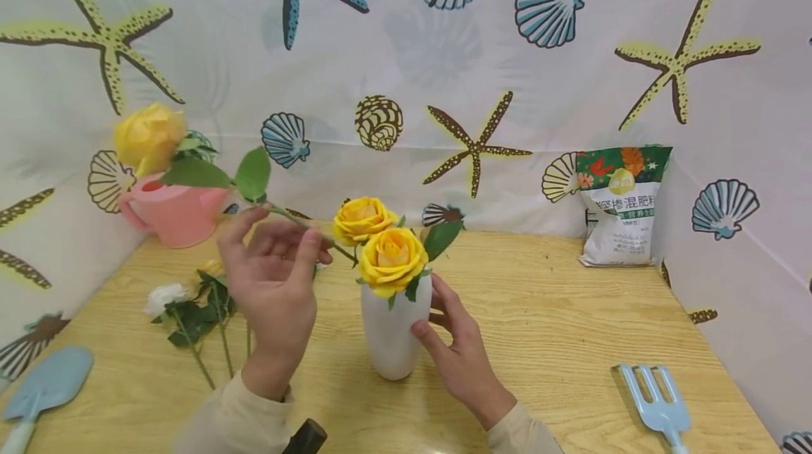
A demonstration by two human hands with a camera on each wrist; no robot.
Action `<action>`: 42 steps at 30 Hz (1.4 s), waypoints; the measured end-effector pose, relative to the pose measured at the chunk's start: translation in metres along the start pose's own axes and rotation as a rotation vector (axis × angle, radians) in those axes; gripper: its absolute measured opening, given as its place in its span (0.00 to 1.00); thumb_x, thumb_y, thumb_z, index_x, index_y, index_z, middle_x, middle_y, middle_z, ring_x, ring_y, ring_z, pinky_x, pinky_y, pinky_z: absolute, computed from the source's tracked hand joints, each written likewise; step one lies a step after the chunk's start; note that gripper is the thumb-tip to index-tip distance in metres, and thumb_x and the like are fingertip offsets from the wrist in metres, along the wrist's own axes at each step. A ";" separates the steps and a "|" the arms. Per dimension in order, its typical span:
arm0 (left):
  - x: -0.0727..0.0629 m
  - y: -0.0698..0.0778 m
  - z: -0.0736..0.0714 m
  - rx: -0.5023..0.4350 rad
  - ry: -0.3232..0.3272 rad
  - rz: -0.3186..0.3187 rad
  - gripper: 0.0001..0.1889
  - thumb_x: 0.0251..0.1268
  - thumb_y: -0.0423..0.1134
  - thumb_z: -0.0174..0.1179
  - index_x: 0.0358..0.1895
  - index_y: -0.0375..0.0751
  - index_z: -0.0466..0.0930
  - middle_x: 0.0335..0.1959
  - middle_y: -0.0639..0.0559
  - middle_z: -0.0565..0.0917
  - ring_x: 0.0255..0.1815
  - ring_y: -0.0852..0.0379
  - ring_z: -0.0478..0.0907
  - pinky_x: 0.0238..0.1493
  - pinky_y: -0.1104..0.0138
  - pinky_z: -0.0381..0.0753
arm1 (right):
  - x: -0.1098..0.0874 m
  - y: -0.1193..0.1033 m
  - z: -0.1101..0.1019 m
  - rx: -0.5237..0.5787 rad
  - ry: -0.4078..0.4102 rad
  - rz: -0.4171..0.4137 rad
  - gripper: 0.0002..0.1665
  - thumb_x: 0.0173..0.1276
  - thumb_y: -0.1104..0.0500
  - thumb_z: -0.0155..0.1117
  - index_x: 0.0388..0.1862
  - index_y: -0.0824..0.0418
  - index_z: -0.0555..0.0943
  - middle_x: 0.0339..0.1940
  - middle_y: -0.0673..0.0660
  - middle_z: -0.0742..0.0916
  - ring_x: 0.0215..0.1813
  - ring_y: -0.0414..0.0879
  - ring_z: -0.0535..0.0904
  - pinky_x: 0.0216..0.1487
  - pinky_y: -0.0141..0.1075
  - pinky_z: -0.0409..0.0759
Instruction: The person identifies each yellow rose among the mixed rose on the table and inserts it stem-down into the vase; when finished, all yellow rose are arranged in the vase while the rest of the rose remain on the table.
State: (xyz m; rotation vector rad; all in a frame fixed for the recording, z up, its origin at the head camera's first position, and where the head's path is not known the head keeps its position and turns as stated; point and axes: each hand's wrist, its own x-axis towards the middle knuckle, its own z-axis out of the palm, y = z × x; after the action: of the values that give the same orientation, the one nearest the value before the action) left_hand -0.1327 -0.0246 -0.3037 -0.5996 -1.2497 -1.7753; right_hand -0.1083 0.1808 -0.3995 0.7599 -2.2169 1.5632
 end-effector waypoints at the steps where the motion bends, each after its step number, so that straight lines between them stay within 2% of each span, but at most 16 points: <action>1: -0.001 -0.001 0.000 0.007 -0.035 0.000 0.22 0.69 0.25 0.61 0.57 0.20 0.60 0.38 0.49 0.78 0.33 0.59 0.81 0.34 0.71 0.84 | 0.000 0.000 0.000 -0.001 0.002 0.000 0.35 0.77 0.67 0.55 0.80 0.58 0.59 0.76 0.41 0.70 0.70 0.32 0.72 0.60 0.34 0.81; 4: -0.004 -0.002 0.000 0.027 -0.124 0.002 0.19 0.69 0.24 0.60 0.52 0.16 0.59 0.37 0.41 0.77 0.34 0.61 0.81 0.36 0.72 0.84 | 0.000 0.000 0.000 -0.004 0.004 0.010 0.35 0.77 0.67 0.55 0.79 0.57 0.60 0.75 0.39 0.70 0.69 0.32 0.72 0.60 0.34 0.81; 7: -0.007 -0.004 0.000 0.052 -0.194 0.009 0.12 0.67 0.20 0.58 0.46 0.18 0.64 0.35 0.34 0.76 0.33 0.60 0.80 0.36 0.73 0.84 | 0.000 0.000 0.000 -0.005 0.005 0.011 0.34 0.77 0.67 0.55 0.79 0.57 0.60 0.75 0.39 0.71 0.69 0.32 0.73 0.60 0.33 0.81; 11: -0.009 -0.006 0.000 0.082 -0.277 0.023 0.06 0.64 0.18 0.59 0.40 0.23 0.73 0.33 0.35 0.76 0.33 0.58 0.80 0.39 0.73 0.84 | 0.000 0.001 0.000 -0.008 0.004 -0.010 0.32 0.78 0.66 0.54 0.78 0.59 0.61 0.74 0.40 0.72 0.68 0.32 0.73 0.59 0.34 0.82; 13: -0.009 -0.007 0.001 0.086 -0.313 0.034 0.04 0.66 0.22 0.61 0.38 0.24 0.75 0.33 0.37 0.76 0.34 0.56 0.79 0.41 0.73 0.84 | 0.001 0.001 0.000 -0.010 0.005 -0.019 0.31 0.78 0.66 0.54 0.77 0.60 0.62 0.73 0.40 0.73 0.68 0.33 0.74 0.59 0.35 0.82; 15: -0.010 -0.008 0.000 0.100 -0.335 0.056 0.08 0.70 0.30 0.62 0.35 0.26 0.77 0.32 0.38 0.77 0.34 0.54 0.78 0.41 0.73 0.84 | 0.001 0.001 0.000 -0.011 0.009 -0.022 0.30 0.78 0.65 0.54 0.76 0.60 0.62 0.72 0.41 0.74 0.68 0.33 0.74 0.59 0.35 0.83; 19: -0.010 -0.010 -0.001 0.195 -0.374 0.111 0.17 0.74 0.43 0.60 0.29 0.33 0.79 0.30 0.42 0.79 0.32 0.53 0.78 0.39 0.70 0.82 | 0.001 0.001 0.000 -0.014 0.012 -0.017 0.30 0.78 0.65 0.54 0.76 0.59 0.63 0.71 0.41 0.74 0.68 0.33 0.74 0.59 0.36 0.83; 22: -0.010 -0.012 -0.004 0.278 -0.411 0.131 0.12 0.69 0.36 0.61 0.26 0.35 0.80 0.27 0.45 0.80 0.30 0.52 0.77 0.37 0.65 0.80 | 0.000 0.001 0.000 -0.019 0.016 -0.011 0.29 0.78 0.65 0.55 0.75 0.60 0.64 0.71 0.41 0.74 0.68 0.33 0.74 0.58 0.36 0.83; 26: -0.010 -0.014 -0.008 0.323 -0.435 0.117 0.05 0.56 0.25 0.60 0.25 0.36 0.80 0.26 0.46 0.80 0.30 0.52 0.76 0.37 0.63 0.79 | 0.001 0.001 0.001 -0.022 0.016 -0.012 0.29 0.78 0.66 0.55 0.75 0.59 0.64 0.69 0.42 0.76 0.66 0.34 0.76 0.58 0.36 0.83; 29: -0.008 -0.013 -0.010 0.286 -0.409 0.037 0.05 0.59 0.21 0.61 0.29 0.32 0.81 0.27 0.44 0.82 0.31 0.55 0.78 0.40 0.67 0.82 | 0.001 0.000 0.001 -0.024 0.011 -0.014 0.30 0.78 0.66 0.54 0.76 0.58 0.63 0.69 0.43 0.76 0.66 0.34 0.76 0.58 0.36 0.83; 32: -0.007 -0.009 -0.008 0.222 -0.356 -0.118 0.05 0.61 0.20 0.64 0.37 0.28 0.80 0.30 0.39 0.83 0.32 0.59 0.80 0.43 0.70 0.84 | 0.001 0.000 0.001 -0.024 0.009 -0.015 0.30 0.78 0.65 0.54 0.76 0.58 0.63 0.69 0.43 0.76 0.66 0.34 0.76 0.58 0.36 0.83; 34: -0.006 -0.005 -0.006 0.209 -0.324 -0.235 0.08 0.61 0.23 0.66 0.41 0.28 0.79 0.33 0.38 0.83 0.33 0.62 0.81 0.43 0.71 0.85 | 0.001 0.000 0.001 -0.024 0.011 -0.017 0.30 0.78 0.65 0.54 0.76 0.58 0.63 0.69 0.42 0.76 0.65 0.34 0.76 0.58 0.36 0.83; 36: -0.005 -0.003 -0.004 0.225 -0.304 -0.323 0.10 0.62 0.25 0.68 0.44 0.29 0.78 0.35 0.38 0.83 0.33 0.63 0.81 0.42 0.71 0.84 | 0.001 0.001 0.001 -0.023 0.013 -0.022 0.29 0.78 0.65 0.54 0.75 0.59 0.64 0.68 0.42 0.77 0.65 0.35 0.76 0.58 0.36 0.83; 39: -0.005 -0.002 -0.003 0.265 -0.292 -0.398 0.11 0.61 0.26 0.68 0.43 0.31 0.78 0.36 0.38 0.83 0.33 0.60 0.81 0.41 0.71 0.84 | 0.001 0.001 0.001 -0.021 0.016 -0.028 0.28 0.78 0.65 0.54 0.75 0.59 0.65 0.67 0.42 0.77 0.64 0.35 0.77 0.58 0.36 0.83; 42: -0.006 -0.005 -0.002 0.299 -0.289 -0.427 0.09 0.61 0.25 0.68 0.42 0.31 0.78 0.35 0.38 0.84 0.34 0.56 0.82 0.39 0.71 0.83 | 0.000 0.001 0.001 -0.017 0.017 -0.033 0.29 0.78 0.66 0.54 0.75 0.60 0.64 0.68 0.42 0.77 0.65 0.34 0.76 0.58 0.36 0.83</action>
State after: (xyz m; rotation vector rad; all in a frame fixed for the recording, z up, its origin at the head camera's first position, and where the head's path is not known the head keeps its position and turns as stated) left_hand -0.1336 -0.0233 -0.3110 -0.4480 -1.9177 -1.8278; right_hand -0.1093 0.1798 -0.4006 0.7715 -2.1919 1.5287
